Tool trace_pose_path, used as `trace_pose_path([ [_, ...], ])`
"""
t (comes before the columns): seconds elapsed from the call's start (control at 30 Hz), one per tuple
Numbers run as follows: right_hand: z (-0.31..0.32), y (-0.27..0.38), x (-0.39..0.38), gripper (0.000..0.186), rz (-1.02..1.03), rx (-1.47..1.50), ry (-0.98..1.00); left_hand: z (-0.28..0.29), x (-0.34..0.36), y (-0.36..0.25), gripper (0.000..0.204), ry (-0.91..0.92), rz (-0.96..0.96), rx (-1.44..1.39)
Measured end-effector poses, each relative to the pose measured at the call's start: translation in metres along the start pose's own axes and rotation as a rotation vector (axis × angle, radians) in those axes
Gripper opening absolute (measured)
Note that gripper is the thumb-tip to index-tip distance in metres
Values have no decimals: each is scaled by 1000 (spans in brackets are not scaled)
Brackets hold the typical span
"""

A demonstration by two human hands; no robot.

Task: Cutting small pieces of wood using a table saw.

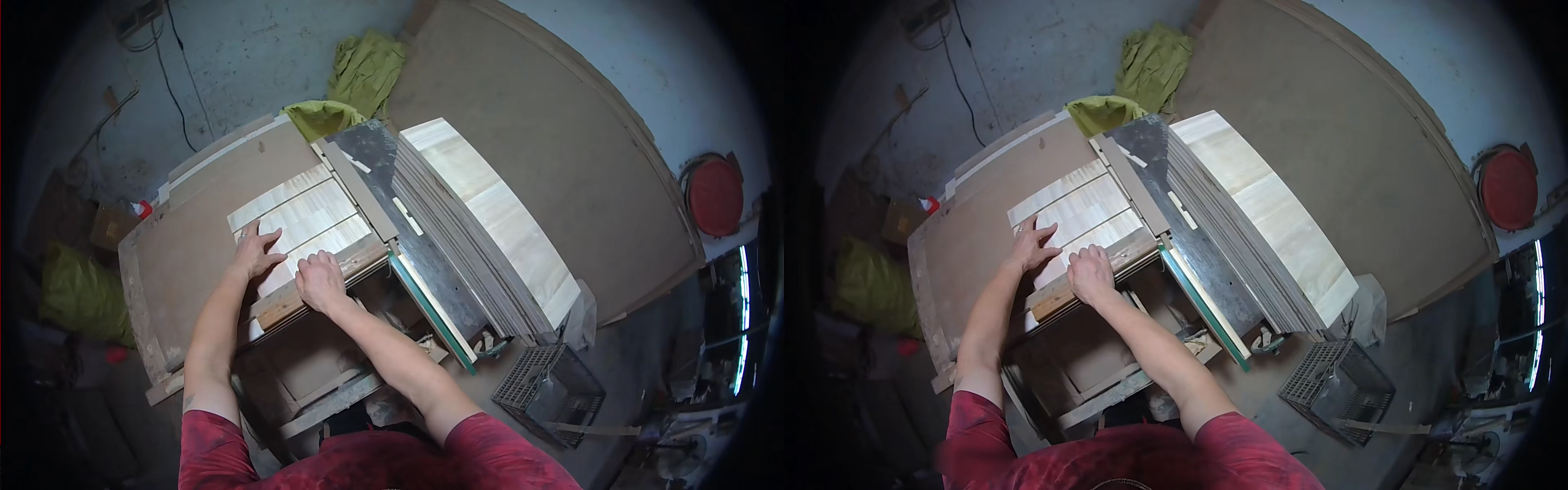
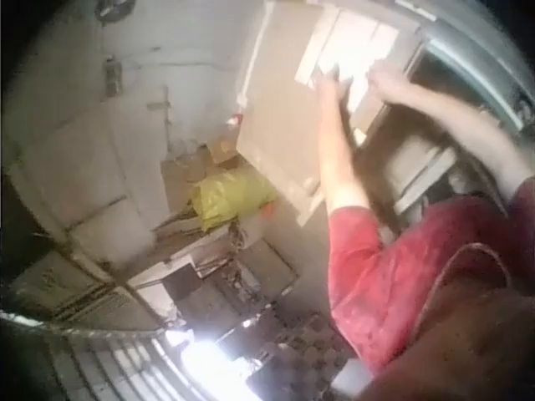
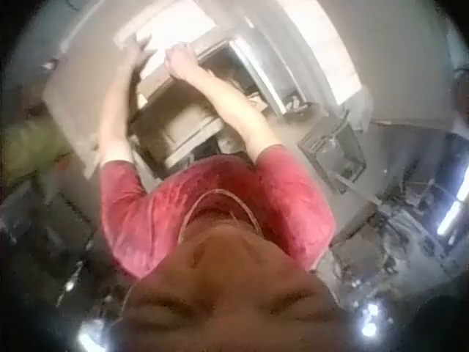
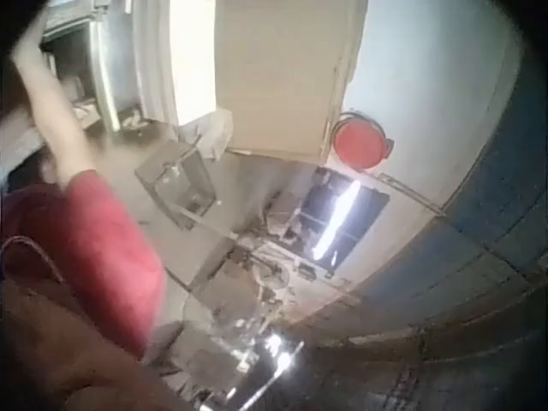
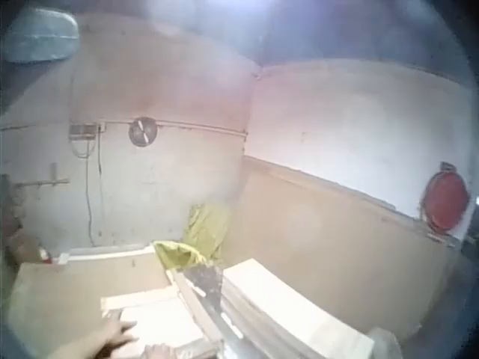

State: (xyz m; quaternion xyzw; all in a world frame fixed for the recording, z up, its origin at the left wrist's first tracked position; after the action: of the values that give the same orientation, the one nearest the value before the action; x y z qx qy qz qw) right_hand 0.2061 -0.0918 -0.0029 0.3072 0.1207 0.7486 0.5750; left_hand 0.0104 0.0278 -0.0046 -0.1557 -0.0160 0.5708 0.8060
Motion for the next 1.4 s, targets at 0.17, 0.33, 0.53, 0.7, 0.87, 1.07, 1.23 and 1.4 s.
trace_pose_path([
  [0.17,15,2,-31,18,31,9,-27,-12,-30,-15,77,-83,-39,15],
  [0.33,46,11,-102,17,28,13,-28,-34,-95,-57,74,-141,-109,48],
  [0.53,93,19,-200,18,65,-17,-62,-51,-186,-121,87,-198,-146,-19],
  [0.7,128,31,-278,19,71,20,-61,-85,-262,-161,82,-191,-191,-54],
  [0.87,144,28,-305,19,49,32,-34,-88,-277,-196,71,-207,-256,-53],
  [1.07,141,24,-291,20,46,58,-41,-88,-259,-197,70,-223,-255,-39],
  [1.23,117,14,-240,17,55,60,-66,-84,-208,-161,71,-233,-279,-43],
  [1.4,80,8,-163,17,68,29,-112,-62,-140,-112,71,-246,-272,17],
])
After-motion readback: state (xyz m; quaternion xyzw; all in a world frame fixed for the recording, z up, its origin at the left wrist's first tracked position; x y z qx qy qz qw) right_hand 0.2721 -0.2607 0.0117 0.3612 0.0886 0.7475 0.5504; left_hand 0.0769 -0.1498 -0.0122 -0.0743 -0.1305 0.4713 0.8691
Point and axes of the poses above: each hand's wrist, its own x-axis towards the middle knuckle, its own z-axis out of the back of the hand, y = z × x, the point moved 3 cm from there along x, towards the middle knuckle, and after that the axes turned 4 degrees about x, right-handed, at the moved point
